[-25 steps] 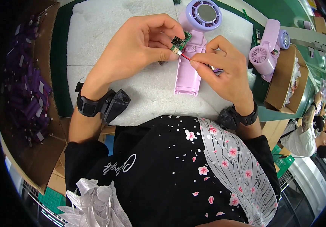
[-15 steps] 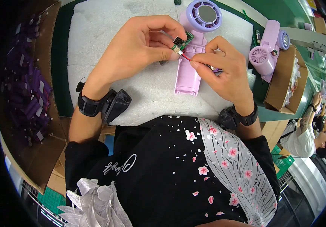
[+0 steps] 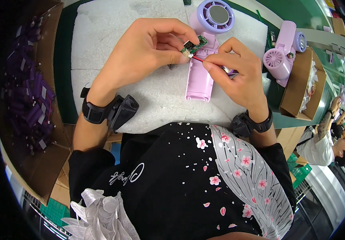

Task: Assembling handheld fans by installing internal motors, circuit boards, and batteries into the plastic housing.

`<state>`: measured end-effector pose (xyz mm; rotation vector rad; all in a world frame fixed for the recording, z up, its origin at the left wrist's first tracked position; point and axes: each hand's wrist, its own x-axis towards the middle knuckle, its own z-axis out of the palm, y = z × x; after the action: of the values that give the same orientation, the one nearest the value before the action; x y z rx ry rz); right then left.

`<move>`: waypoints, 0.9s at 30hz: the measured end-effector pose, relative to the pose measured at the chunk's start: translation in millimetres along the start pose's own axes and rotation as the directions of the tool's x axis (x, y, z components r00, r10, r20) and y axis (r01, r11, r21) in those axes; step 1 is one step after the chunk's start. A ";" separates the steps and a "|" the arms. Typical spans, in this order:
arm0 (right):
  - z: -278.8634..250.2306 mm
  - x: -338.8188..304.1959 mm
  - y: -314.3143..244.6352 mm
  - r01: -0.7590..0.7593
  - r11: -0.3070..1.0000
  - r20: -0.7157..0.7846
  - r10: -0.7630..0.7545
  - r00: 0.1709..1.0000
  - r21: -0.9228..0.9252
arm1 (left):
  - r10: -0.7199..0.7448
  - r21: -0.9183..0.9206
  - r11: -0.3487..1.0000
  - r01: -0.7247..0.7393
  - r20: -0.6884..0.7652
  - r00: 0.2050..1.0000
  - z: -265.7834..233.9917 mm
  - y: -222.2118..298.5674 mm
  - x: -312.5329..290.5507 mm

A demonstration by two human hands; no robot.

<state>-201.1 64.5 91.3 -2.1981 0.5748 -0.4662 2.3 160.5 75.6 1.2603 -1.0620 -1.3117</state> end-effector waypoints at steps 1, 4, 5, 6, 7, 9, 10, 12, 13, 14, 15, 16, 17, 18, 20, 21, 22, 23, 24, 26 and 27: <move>0.0 0.1 -0.2 -0.010 1.000 -0.001 0.010 1.000 0.021 | -0.008 -0.005 1.000 0.008 0.002 1.000 -0.2 -0.2 -0.2; -0.2 0.4 -0.3 -0.040 0.997 -0.006 0.041 0.999 0.062 | 0.009 -0.031 0.999 -0.009 -0.002 1.000 1.6 0.7 0.2; -0.3 0.5 -0.4 -0.058 0.995 -0.009 0.059 0.998 0.084 | 0.018 -0.043 0.999 -0.018 -0.005 1.000 1.9 1.1 0.4; -0.5 0.6 -0.6 -0.075 0.992 -0.012 0.077 0.997 0.105 | 0.018 -0.044 0.999 -0.018 -0.004 1.000 1.5 1.9 0.6; 0.2 0.9 -0.6 -0.075 0.992 -0.011 0.077 0.997 0.106 | 0.010 -0.026 1.000 -0.010 0.008 1.000 0.6 2.8 0.5; 1.9 1.5 -1.3 -0.046 0.997 -0.023 0.048 0.999 0.063 | -0.006 0.010 1.000 0.006 0.032 0.999 -0.6 4.0 0.2; 2.4 1.7 -1.3 -0.032 0.999 -0.028 0.033 0.999 0.041 | -0.007 0.010 1.000 0.006 0.031 0.999 -0.1 3.8 0.0; 1.0 1.1 -0.1 -0.005 1.000 -0.018 0.005 1.000 0.010 | -0.004 0.029 1.000 0.004 0.013 1.000 2.5 3.6 0.0; -0.1 0.6 0.8 0.021 1.000 -0.007 -0.022 1.000 -0.022 | -0.002 0.039 0.999 0.002 0.005 1.000 3.8 3.7 0.1; -0.6 0.3 1.3 0.048 0.997 0.004 -0.048 0.999 -0.054 | -0.001 0.038 0.999 0.001 0.006 1.000 4.9 3.6 0.0; 0.4 0.3 1.8 0.049 0.997 0.004 -0.048 0.999 -0.056 | 0.036 0.068 0.997 -0.036 0.001 0.999 6.0 3.5 -0.3; 2.7 0.5 2.1 0.057 0.997 -0.043 -0.060 0.997 -0.053 | 0.073 0.097 0.993 -0.073 -0.002 0.997 7.1 3.6 -0.6; 5.9 0.9 3.1 0.066 0.997 -0.089 -0.070 0.994 -0.050 | 0.110 0.127 0.986 -0.108 -0.005 0.994 8.0 3.1 -0.6; 8.4 1.4 3.3 0.075 0.996 -0.135 -0.081 0.988 -0.048 | 0.110 0.126 0.986 -0.109 -0.005 0.994 9.0 3.3 -0.6; 11.3 2.9 -0.9 0.066 0.996 -0.154 -0.074 0.985 -0.062 | 0.103 0.217 0.971 -0.104 0.014 0.995 10.9 4.5 -0.8; 12.2 3.6 -3.4 0.056 0.996 -0.173 -0.068 0.983 -0.075 | 0.099 0.262 0.960 -0.102 0.023 0.995 11.7 4.5 -0.3; 12.7 4.1 -5.1 0.049 0.995 -0.191 -0.065 0.979 -0.087 | 0.100 0.263 0.960 -0.102 0.019 0.995 12.7 4.6 -0.5; 12.9 4.2 -4.5 0.051 0.995 -0.189 -0.067 0.980 -0.086 | 0.107 0.243 0.964 -0.104 0.001 0.994 13.9 4.4 -0.6; 13.2 4.0 -2.7 0.069 0.992 -0.190 -0.089 0.978 -0.109 | 0.113 0.224 0.969 -0.107 -0.018 0.993 15.0 3.8 -0.7; 13.8 3.8 0.1 0.105 0.983 -0.191 -0.133 0.973 -0.153 | 0.120 0.204 0.973 -0.109 -0.040 0.992 15.4 2.5 -1.5; 13.8 3.8 -0.2 0.105 0.982 -0.190 -0.134 0.973 -0.155 | 0.112 0.203 0.974 -0.101 -0.043 0.993 15.5 1.7 -1.3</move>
<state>-190.9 71.0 83.5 -2.3488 0.6004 -0.7362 -13.0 161.0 78.6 1.3597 -1.2300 -1.1049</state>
